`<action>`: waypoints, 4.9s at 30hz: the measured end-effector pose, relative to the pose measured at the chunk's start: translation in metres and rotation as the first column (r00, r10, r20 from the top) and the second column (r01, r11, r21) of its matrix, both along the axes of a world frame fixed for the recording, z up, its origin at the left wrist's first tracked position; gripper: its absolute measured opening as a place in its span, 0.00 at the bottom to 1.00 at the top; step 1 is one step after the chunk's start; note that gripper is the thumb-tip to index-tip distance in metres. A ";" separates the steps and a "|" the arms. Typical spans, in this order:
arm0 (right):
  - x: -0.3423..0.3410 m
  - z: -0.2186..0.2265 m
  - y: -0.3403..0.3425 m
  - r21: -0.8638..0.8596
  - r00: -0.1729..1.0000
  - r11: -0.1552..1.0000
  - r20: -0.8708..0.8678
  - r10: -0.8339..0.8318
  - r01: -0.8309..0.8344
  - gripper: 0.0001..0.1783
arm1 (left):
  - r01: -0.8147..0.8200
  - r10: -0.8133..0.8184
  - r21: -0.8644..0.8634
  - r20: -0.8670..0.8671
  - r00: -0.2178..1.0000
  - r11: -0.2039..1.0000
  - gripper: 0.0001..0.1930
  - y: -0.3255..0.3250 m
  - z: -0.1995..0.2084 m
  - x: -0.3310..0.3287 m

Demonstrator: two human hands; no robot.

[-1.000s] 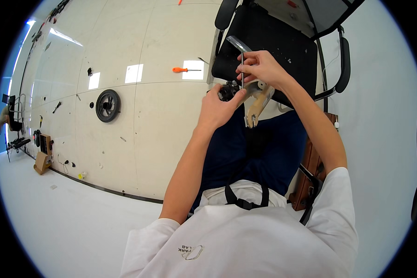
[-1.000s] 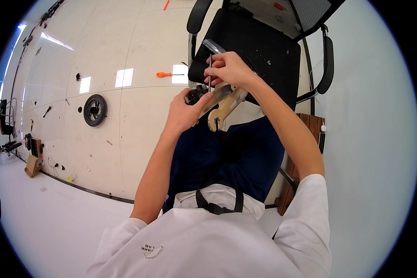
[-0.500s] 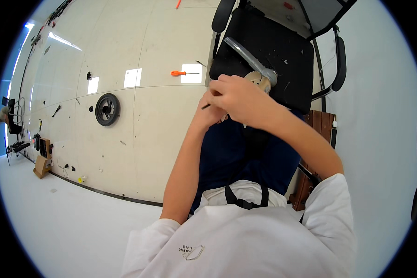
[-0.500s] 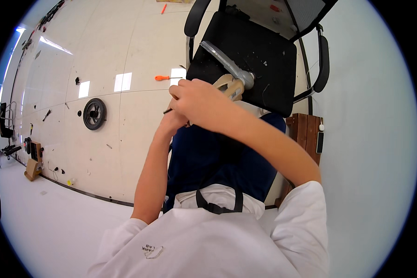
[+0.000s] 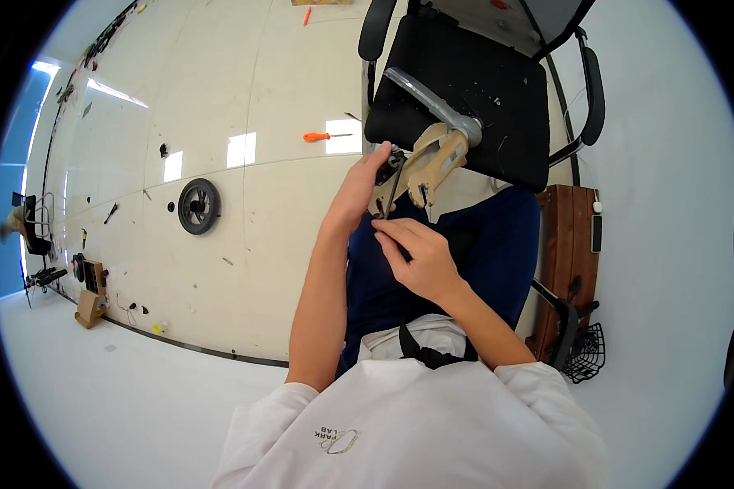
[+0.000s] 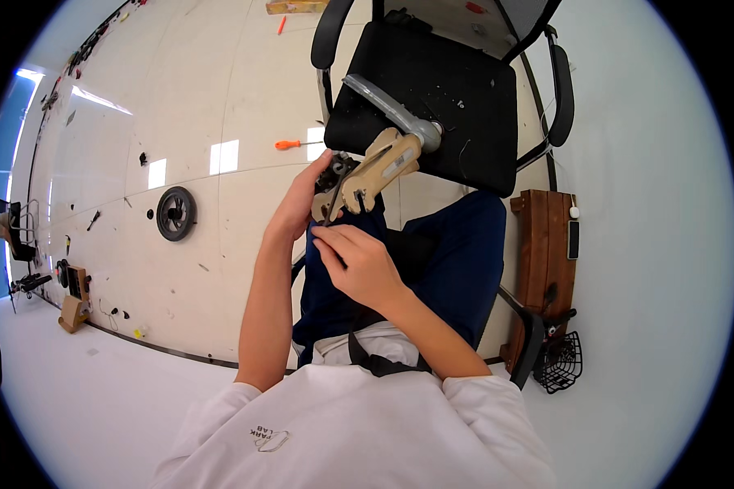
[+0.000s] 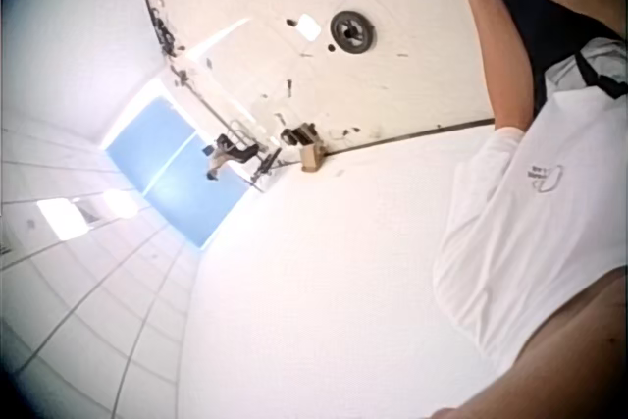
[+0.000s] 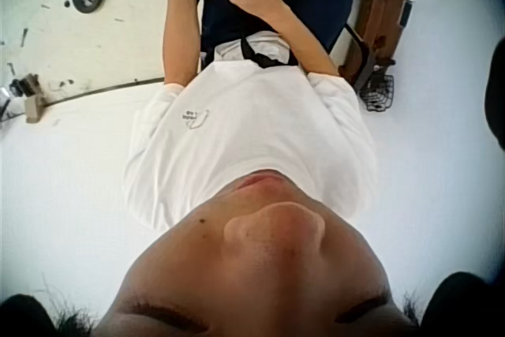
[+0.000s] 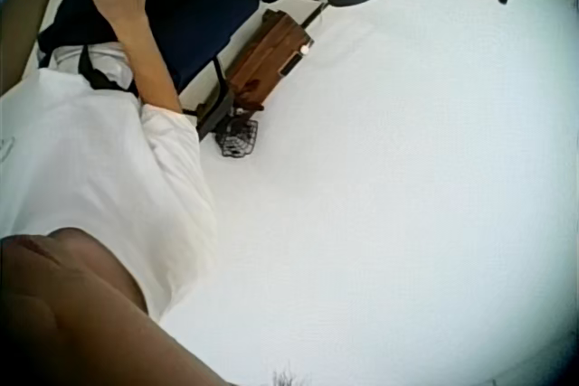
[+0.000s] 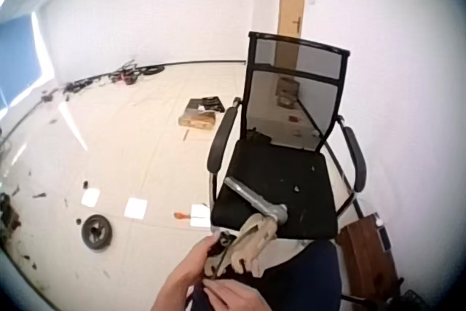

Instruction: The person sits in a chair and assembles a small mechanical component using a screwdriver. They repeatedly insert and tighten screws into a beige plastic frame while holding the assembly on their lap.

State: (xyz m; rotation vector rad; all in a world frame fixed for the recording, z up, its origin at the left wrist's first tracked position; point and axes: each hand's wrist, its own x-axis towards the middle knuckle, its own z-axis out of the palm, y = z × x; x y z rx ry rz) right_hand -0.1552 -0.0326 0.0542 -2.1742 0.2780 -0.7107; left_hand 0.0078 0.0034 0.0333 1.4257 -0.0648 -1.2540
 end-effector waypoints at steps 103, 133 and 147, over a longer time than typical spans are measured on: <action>0.029 -0.043 -0.021 0.808 0.987 0.584 0.143 -0.072 -0.075 0.54 | 0.233 -0.237 0.060 0.071 0.969 0.971 0.43 -0.004 -0.005 -0.015; -0.032 -0.104 -0.087 0.997 0.954 0.028 -0.063 -0.294 0.075 0.12 | 0.178 -0.247 0.247 0.288 0.925 0.953 0.32 -0.013 0.009 -0.026; 0.036 -0.101 -0.072 0.962 0.975 0.253 -0.046 -0.218 0.101 0.18 | 0.205 -0.245 0.180 0.247 0.938 0.962 0.29 -0.013 -0.009 -0.018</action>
